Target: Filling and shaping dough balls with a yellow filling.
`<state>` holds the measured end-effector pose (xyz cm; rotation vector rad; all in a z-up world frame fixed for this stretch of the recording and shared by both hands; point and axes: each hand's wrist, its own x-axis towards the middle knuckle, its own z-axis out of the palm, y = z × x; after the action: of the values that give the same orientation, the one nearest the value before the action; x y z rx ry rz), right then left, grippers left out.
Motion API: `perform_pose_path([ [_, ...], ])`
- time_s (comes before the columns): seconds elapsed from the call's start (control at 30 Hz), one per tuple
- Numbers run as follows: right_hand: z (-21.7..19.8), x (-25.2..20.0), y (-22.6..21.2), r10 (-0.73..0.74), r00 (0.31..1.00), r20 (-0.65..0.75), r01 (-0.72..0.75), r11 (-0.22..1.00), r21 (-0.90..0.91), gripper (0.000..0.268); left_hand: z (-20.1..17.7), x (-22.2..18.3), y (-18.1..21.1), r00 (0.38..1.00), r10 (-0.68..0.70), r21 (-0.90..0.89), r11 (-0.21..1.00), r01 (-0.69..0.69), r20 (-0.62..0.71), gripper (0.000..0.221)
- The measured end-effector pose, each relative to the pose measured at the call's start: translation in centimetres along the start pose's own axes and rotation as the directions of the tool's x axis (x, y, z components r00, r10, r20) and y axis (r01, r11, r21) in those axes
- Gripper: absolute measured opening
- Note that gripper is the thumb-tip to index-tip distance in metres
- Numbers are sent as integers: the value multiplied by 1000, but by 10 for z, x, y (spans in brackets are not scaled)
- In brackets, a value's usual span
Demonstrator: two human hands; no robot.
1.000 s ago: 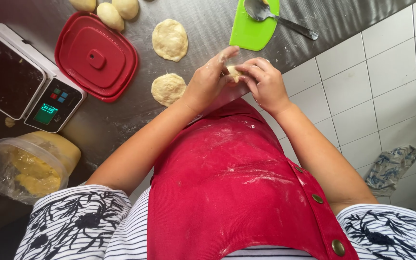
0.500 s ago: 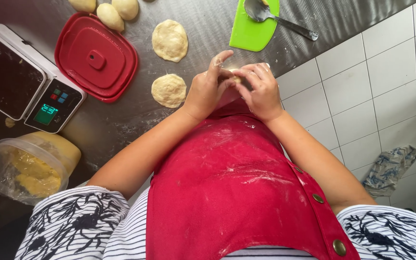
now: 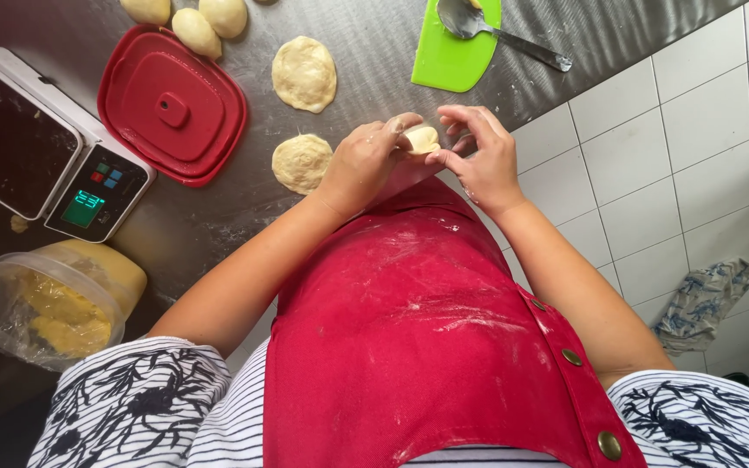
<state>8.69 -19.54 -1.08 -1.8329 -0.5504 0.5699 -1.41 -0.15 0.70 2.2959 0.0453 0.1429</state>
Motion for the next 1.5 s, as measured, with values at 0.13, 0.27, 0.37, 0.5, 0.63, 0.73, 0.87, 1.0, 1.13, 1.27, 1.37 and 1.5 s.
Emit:
perform_pose_path([
  [0.13, -4, 12, 3, 22, 997, 76, -17, 997, -71, 48, 2, 4, 0, 998, 21, -5, 1000, -21, 51, 47],
  [0.27, 0, 15, 10, -18, 990, 137, 38, 989, -145, 21, 6, 13, -2, 999, -1, -149, 989, 6, 35, 54],
  [0.37, 1, 15, 9, -161, 980, 121, 181, 967, -177, 12, 13, 16, -9, 999, -24, -170, 985, 28, 25, 63],
  [0.5, 0, 8, 0, -223, 971, 83, 235, 954, -185, 11, 23, 15, -18, 986, -155, -89, 983, 161, 68, 61],
  [0.63, 6, 0, -18, -287, 957, 44, 288, 924, -249, 24, 20, 12, -5, 971, -220, -138, 963, 232, 96, 65],
  [0.73, 11, -3, -23, -307, 948, 79, 315, 883, -347, 47, 12, 13, 11, 972, -209, -298, 926, 233, 108, 74],
  [0.87, 20, -6, -13, -237, 971, -11, 223, 927, -303, 39, 4, 8, 18, 993, -116, -278, 954, 116, 19, 84],
  [1.0, 8, -5, -27, -207, 977, -50, 196, 966, -167, 32, 21, -7, -14, 956, -283, -289, 924, 250, -78, 65],
  [1.13, -12, -4, -51, -320, 947, -35, 314, 943, -113, 28, 2, 5, -7, 763, -585, -719, 401, 567, 275, 62],
  [1.27, -29, -3, -87, -343, 939, 30, 342, 939, 29, 30, -29, 16, 26, 634, -399, -748, -301, 592, 662, 71],
  [1.37, -41, 6, -122, -343, 935, 90, 351, 933, -82, 40, -42, 18, 34, 725, -370, -809, -172, 562, 581, 74],
  [1.5, -47, 12, -145, -324, 913, 247, 392, 865, -313, 36, -63, 24, 48, 771, -338, -811, 39, 584, 539, 75],
])
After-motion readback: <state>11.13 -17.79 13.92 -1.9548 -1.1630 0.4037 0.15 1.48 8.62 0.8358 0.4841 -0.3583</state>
